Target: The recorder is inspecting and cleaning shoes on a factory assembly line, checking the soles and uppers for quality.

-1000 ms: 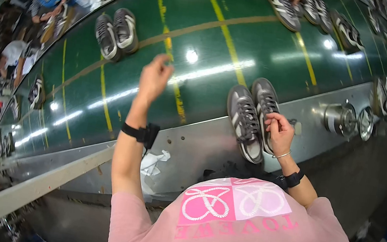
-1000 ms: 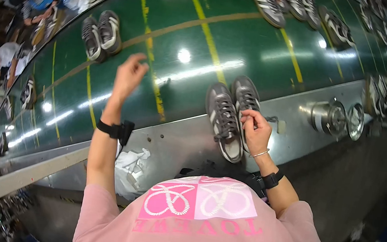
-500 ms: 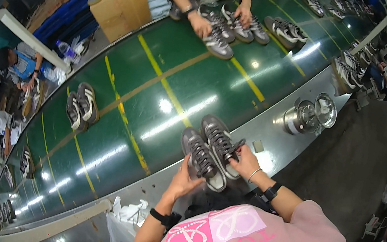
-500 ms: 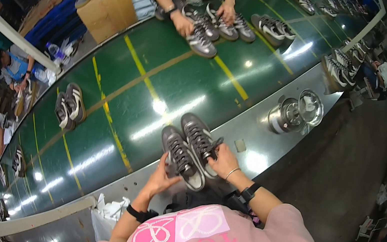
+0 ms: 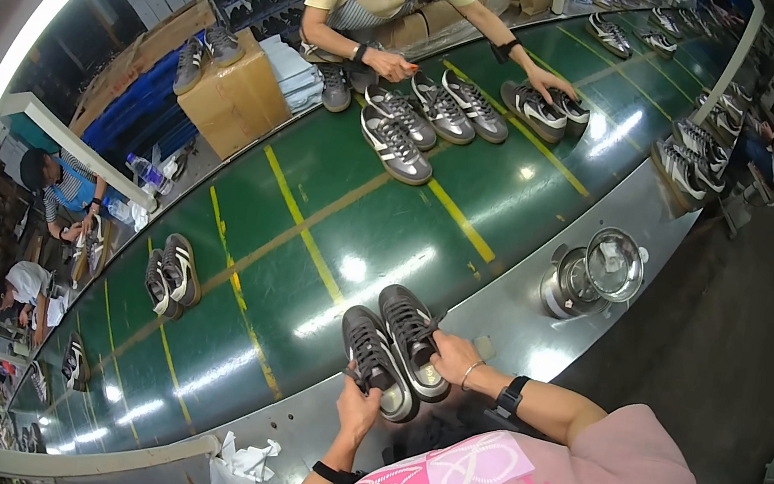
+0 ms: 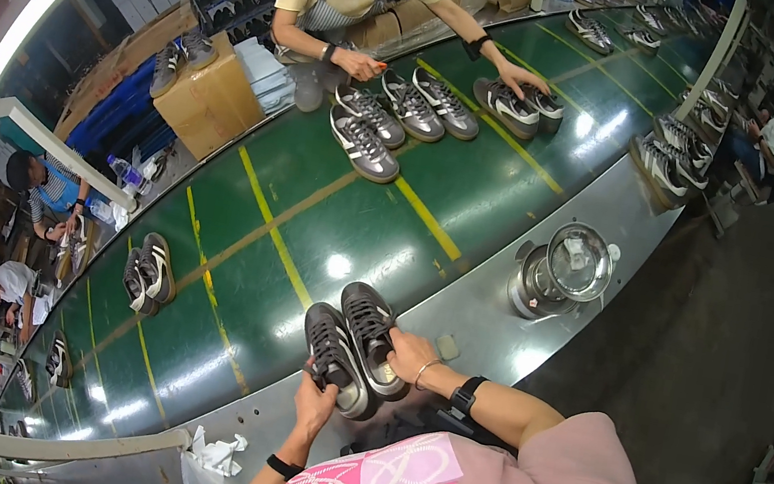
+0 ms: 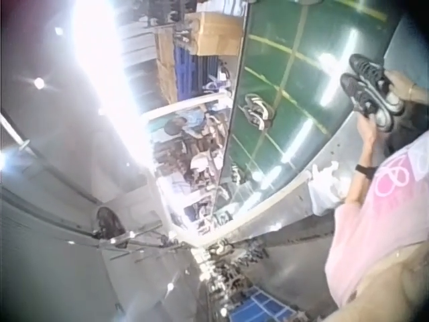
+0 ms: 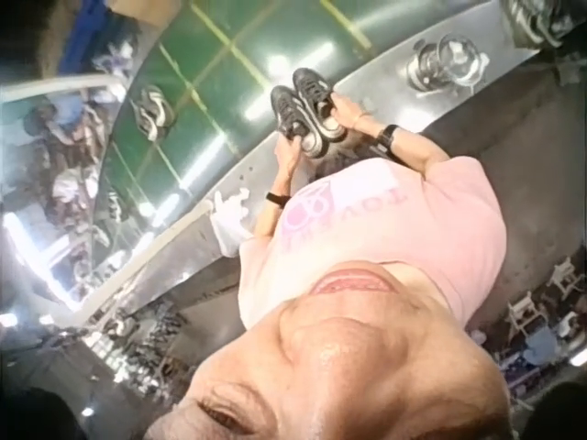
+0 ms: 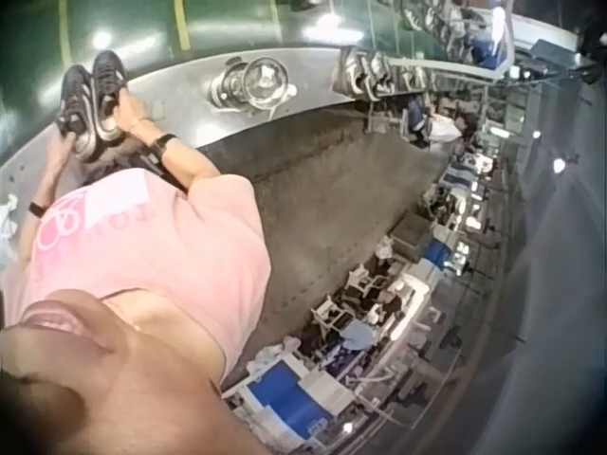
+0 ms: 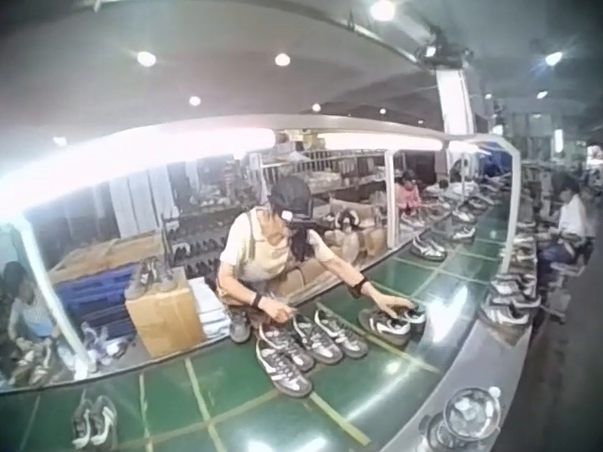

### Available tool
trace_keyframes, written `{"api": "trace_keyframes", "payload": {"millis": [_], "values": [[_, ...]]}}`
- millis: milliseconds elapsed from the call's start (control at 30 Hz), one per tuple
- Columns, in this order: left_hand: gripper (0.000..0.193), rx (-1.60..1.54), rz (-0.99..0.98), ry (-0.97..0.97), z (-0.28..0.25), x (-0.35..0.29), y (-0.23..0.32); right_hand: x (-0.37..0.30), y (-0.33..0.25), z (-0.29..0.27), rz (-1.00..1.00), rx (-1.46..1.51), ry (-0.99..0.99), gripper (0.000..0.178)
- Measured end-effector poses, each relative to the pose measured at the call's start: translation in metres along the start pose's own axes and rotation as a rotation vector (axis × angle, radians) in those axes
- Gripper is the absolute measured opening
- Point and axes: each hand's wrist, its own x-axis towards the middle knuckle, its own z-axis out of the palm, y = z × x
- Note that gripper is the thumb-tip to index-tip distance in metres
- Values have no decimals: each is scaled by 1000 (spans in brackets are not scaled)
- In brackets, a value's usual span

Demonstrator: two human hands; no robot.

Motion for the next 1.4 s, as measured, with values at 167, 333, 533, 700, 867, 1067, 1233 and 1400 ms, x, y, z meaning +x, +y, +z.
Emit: {"api": "trace_keyframes", "payload": {"millis": [167, 333, 533, 700, 867, 1067, 1233, 1400], "values": [[69, 22, 92, 174, -16, 13, 72, 18, -8, -46, -69, 38, 101, 25], [71, -90, 86, 309, -8, 8, 88, 21, -7, -61, -176, 5, 141, 27], [76, 63, -34, 145, 50, 3, 13, 28, 55, -15, -127, 13, -373, 74], [71, 104, -122, 79, 54, -2, 19, 43, 28, -52, -116, -145, -375, 60], [73, -85, -160, 42, 54, 4, 1, 41, 7, -65, -469, 81, -154, 27], [70, -375, -214, 31, 47, 10, 25, 38, -1, -31, -667, -410, -765, 43], [69, -691, -315, -3, 35, 6, 1, 52, -5, -3, -732, -439, -762, 36], [54, -869, -412, 216, 10, 9, -27, 92, -39, -93, -619, 87, -741, 47]]}}
